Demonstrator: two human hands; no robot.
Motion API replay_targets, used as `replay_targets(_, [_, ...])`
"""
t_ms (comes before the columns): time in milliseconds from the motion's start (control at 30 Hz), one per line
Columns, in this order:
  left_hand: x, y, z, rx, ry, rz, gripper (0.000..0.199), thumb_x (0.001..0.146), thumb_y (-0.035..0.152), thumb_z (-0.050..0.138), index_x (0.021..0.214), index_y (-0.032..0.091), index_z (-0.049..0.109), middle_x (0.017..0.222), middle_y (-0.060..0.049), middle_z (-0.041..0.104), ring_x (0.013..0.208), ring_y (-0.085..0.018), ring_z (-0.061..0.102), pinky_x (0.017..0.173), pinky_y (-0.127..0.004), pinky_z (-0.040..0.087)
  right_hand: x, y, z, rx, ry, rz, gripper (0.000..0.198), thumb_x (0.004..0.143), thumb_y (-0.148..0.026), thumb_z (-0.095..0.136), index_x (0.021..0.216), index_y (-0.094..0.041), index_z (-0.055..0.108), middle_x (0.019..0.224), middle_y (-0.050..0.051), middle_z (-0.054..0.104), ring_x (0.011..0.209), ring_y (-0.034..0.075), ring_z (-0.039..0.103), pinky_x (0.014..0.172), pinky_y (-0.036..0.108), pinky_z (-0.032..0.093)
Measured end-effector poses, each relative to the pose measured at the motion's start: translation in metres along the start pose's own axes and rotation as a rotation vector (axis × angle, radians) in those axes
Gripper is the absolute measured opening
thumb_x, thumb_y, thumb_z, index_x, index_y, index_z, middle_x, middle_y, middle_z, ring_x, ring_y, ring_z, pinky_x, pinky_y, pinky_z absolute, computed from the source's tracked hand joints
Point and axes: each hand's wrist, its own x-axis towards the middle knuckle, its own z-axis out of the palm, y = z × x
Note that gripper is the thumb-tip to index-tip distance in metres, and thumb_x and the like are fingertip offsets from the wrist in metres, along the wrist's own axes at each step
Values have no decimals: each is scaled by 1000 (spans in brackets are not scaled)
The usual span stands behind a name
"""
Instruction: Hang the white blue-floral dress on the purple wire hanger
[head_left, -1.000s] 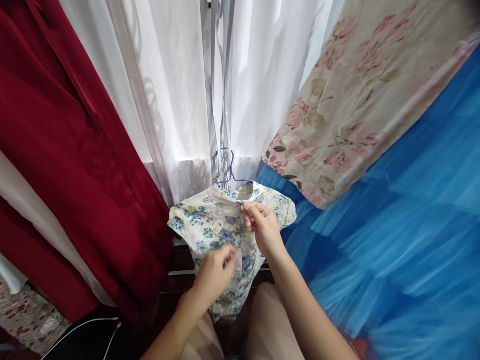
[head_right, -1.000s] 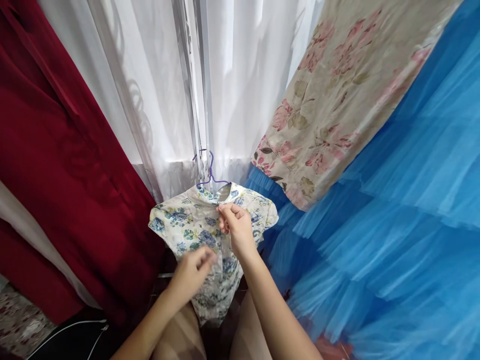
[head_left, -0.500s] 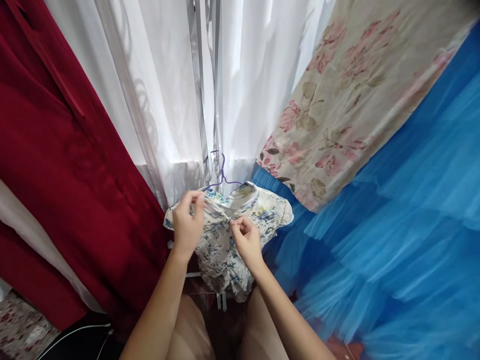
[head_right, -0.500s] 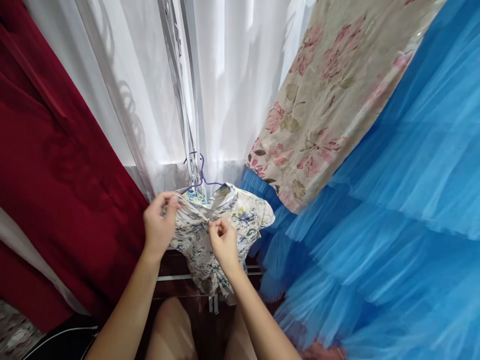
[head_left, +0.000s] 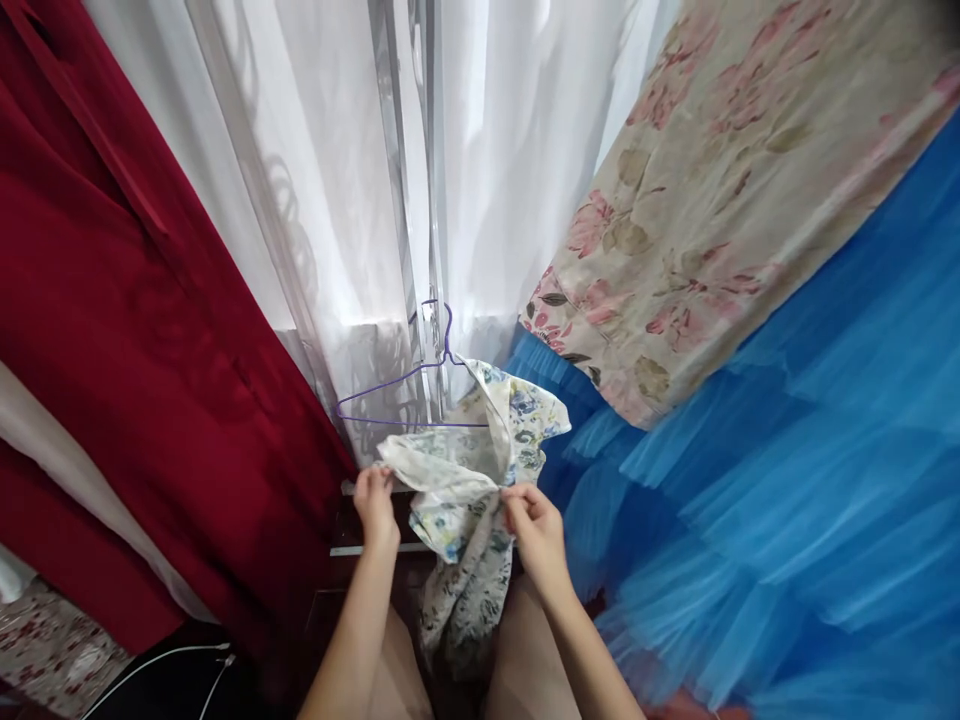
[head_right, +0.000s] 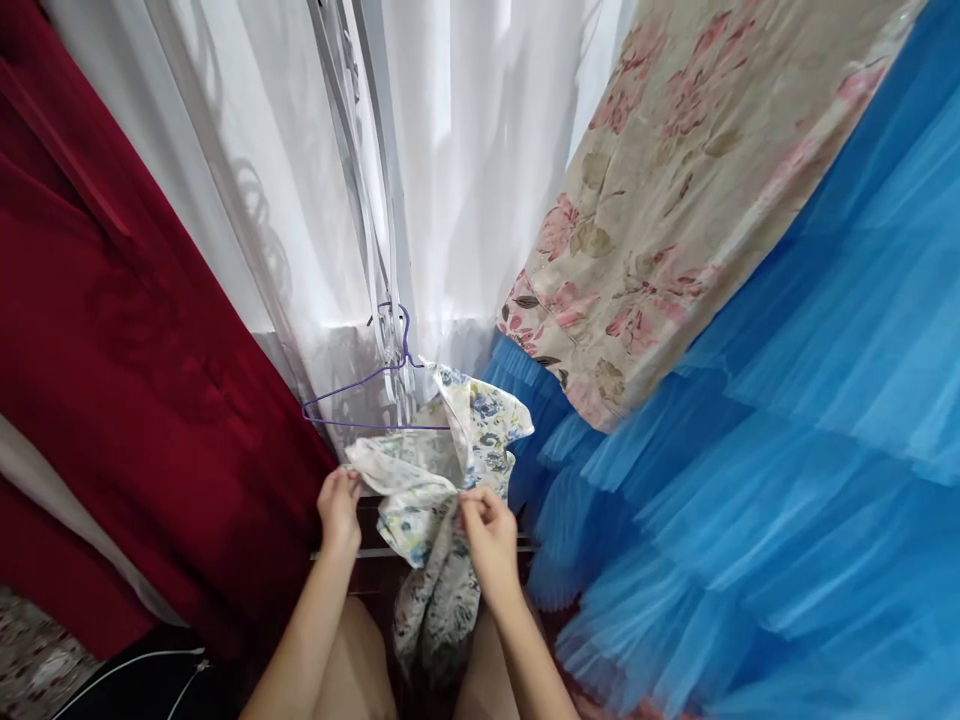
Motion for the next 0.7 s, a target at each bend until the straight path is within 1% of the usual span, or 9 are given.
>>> replay_targets(100, [-45, -6, 26, 7, -52, -20, 46, 88, 64, 49, 85, 19, 54, 83, -6, 62, 85, -20, 62, 82, -35, 49, 0, 35, -43, -91, 135, 83, 31, 84, -42, 62, 62, -22, 52, 51, -5, 43, 48, 13, 35, 49, 26, 27])
replay_targets(200, [-79, 10, 42, 5, -207, 11, 39, 92, 56, 50, 88, 18, 56, 86, -5, 62, 87, -19, 60, 84, -30, 47, -10, 66, -77, -222, 197, 133, 39, 83, -45, 62, 55, -23, 47, 49, -4, 44, 48, 14, 38, 49, 28, 30])
replay_targets(300, [-103, 40, 48, -13, -334, 40, 30, 97, 46, 46, 90, 19, 56, 86, -3, 59, 86, -18, 58, 81, -28, 46, -20, 78, -88, -289, 274, 115, 34, 81, -48, 64, 62, -22, 54, 56, -1, 54, 55, 19, 49, 54, 30, 39])
replay_targets(400, [-123, 68, 49, 11, -498, 77, 24, 99, 39, 44, 93, 20, 58, 90, -4, 61, 89, -18, 58, 85, -29, 46, -24, 64, -79, -321, 359, 57, 36, 75, -53, 71, 84, -20, 64, 74, 4, 65, 73, 24, 59, 70, 35, 48])
replay_targets(433, [-129, 76, 50, 25, -564, 105, 22, 100, 36, 45, 93, 20, 58, 92, -5, 62, 91, -18, 59, 88, -30, 45, -25, 55, -73, -302, 313, 60, 38, 75, -56, 71, 88, -20, 65, 78, 5, 66, 78, 26, 60, 74, 37, 49])
replay_targets(500, [-139, 88, 51, 63, -700, 176, 20, 99, 31, 46, 90, 21, 60, 94, -5, 63, 96, -19, 59, 95, -33, 44, -26, 36, -59, -188, 54, 142, 41, 76, -61, 69, 85, -20, 68, 83, 7, 69, 88, 28, 62, 82, 39, 50])
replay_targets(567, [-144, 96, 51, 116, -799, 251, 20, 98, 27, 47, 87, 22, 64, 91, -6, 65, 97, -21, 59, 99, -36, 43, -30, 18, -44, 28, -219, 297, 45, 74, -65, 69, 83, -22, 71, 88, 8, 71, 97, 29, 64, 89, 40, 50])
replay_targets(600, [-145, 99, 49, 140, -831, 277, 20, 98, 26, 48, 88, 22, 65, 91, -6, 65, 98, -21, 60, 99, -37, 43, -32, 11, -36, 149, -293, 382, 47, 73, -68, 68, 85, -23, 72, 90, 8, 71, 101, 28, 64, 92, 39, 50])
replay_targets(700, [-133, 101, 39, 140, -752, 320, 18, 95, 25, 53, 107, 25, 66, 106, -7, 66, 106, -22, 59, 101, -38, 43, -43, -2, -17, 445, -381, 604, 57, 79, -76, 55, 90, -23, 74, 94, 9, 72, 106, 28, 65, 95, 40, 50])
